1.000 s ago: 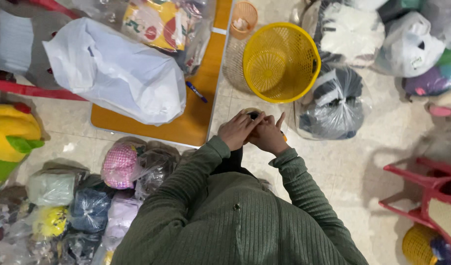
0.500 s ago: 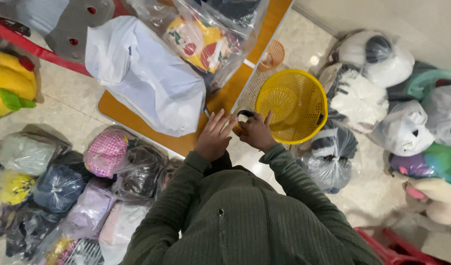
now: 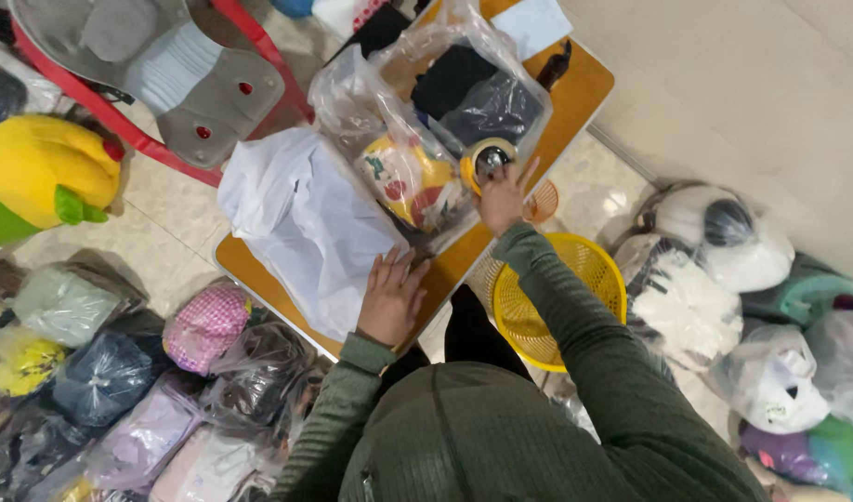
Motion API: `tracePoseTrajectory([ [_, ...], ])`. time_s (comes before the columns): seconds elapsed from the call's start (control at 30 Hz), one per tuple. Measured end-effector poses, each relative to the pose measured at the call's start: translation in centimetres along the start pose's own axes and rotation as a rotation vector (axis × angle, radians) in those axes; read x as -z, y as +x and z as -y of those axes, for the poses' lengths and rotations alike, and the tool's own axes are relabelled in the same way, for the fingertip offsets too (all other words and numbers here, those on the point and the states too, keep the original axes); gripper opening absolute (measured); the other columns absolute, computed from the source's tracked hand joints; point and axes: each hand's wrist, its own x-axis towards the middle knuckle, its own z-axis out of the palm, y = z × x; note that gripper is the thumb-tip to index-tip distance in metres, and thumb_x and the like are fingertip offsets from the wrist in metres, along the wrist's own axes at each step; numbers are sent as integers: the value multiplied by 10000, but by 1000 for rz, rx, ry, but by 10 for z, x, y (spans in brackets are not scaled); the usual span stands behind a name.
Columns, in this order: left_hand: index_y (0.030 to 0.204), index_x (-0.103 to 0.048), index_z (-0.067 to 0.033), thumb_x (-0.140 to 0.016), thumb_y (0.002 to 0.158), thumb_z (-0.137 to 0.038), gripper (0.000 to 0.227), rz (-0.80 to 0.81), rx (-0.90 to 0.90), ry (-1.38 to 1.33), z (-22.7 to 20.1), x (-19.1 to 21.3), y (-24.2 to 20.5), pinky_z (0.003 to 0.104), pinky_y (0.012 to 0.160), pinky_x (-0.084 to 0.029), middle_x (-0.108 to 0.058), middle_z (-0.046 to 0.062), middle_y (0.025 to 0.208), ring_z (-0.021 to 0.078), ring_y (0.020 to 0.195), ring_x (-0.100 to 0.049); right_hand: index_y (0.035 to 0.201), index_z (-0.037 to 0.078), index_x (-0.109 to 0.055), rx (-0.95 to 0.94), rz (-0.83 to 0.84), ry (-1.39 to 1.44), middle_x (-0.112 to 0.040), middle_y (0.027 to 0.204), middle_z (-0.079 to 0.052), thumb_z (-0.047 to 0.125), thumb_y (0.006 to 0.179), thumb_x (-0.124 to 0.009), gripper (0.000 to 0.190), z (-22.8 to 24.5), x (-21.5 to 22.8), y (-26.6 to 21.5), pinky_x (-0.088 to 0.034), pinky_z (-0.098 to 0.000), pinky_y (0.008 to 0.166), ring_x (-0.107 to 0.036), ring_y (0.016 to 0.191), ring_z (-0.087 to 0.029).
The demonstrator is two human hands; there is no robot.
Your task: The person places a folded white garment into a white plastic bag on a table, then uses a handheld tape dispenser to seal the bag. The person writes on the sealed bag with a blue marker. The surrounding area contains many other plastic-wrapped clothing items.
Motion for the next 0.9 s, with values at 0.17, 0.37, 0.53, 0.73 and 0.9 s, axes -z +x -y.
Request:
tracePoseTrajectory([
  [0.17, 1364, -608, -92, -709, 867, -146, 510, -14, 187, 37, 16, -12, 12, 581, 1194, -273, -533, 162, 1441, 393, 1427, -398, 1412, 61, -613, 24, -39, -129, -622, 1158, -163, 396, 842, -704, 667, -30, -24, 108, -2, -802, 1132, -478, 1241, -401],
  [0.37, 1368, -612, -124, -722, 876, -167, 506, -12, 373, 108, 24, -29, 37, 585, 1191, -277, -532, 152, 1449, 391, 1425, -404, 1464, 84, -604, 166, -124, -299, -595, 1119, -120, 264, 932, -676, 567, -72, -103, 190, -18, -769, 1211, -492, 1233, -355],
  [0.53, 1355, -617, -116, -727, 867, -163, 502, -68, 429, 107, 20, -31, 60, 593, 1184, -303, -531, 147, 1452, 385, 1419, -422, 1532, -29, -540, 217, -24, -225, -582, 1141, -133, 265, 1008, -672, 615, -86, -126, 192, -34, -750, 1265, -487, 1263, -351],
  [0.73, 1321, -646, -132, -733, 864, -145, 466, -115, 464, 220, 54, 1, 67, 590, 1202, -309, -541, 140, 1456, 390, 1442, -426, 1570, -63, -400, 204, -62, 56, -434, 1554, -285, 402, 932, -671, 835, -63, -65, 164, 14, -757, 1148, -383, 1421, -455],
  [0.9, 1424, -617, -140, -752, 945, -230, 506, -243, 578, 363, 135, 33, 60, 603, 1236, -273, -511, 150, 1517, 401, 1492, -368, 1631, -48, -262, 146, 165, 366, -308, 1660, -275, 504, 1017, -560, 878, 13, -14, 71, 75, -755, 1174, -280, 1504, -458],
])
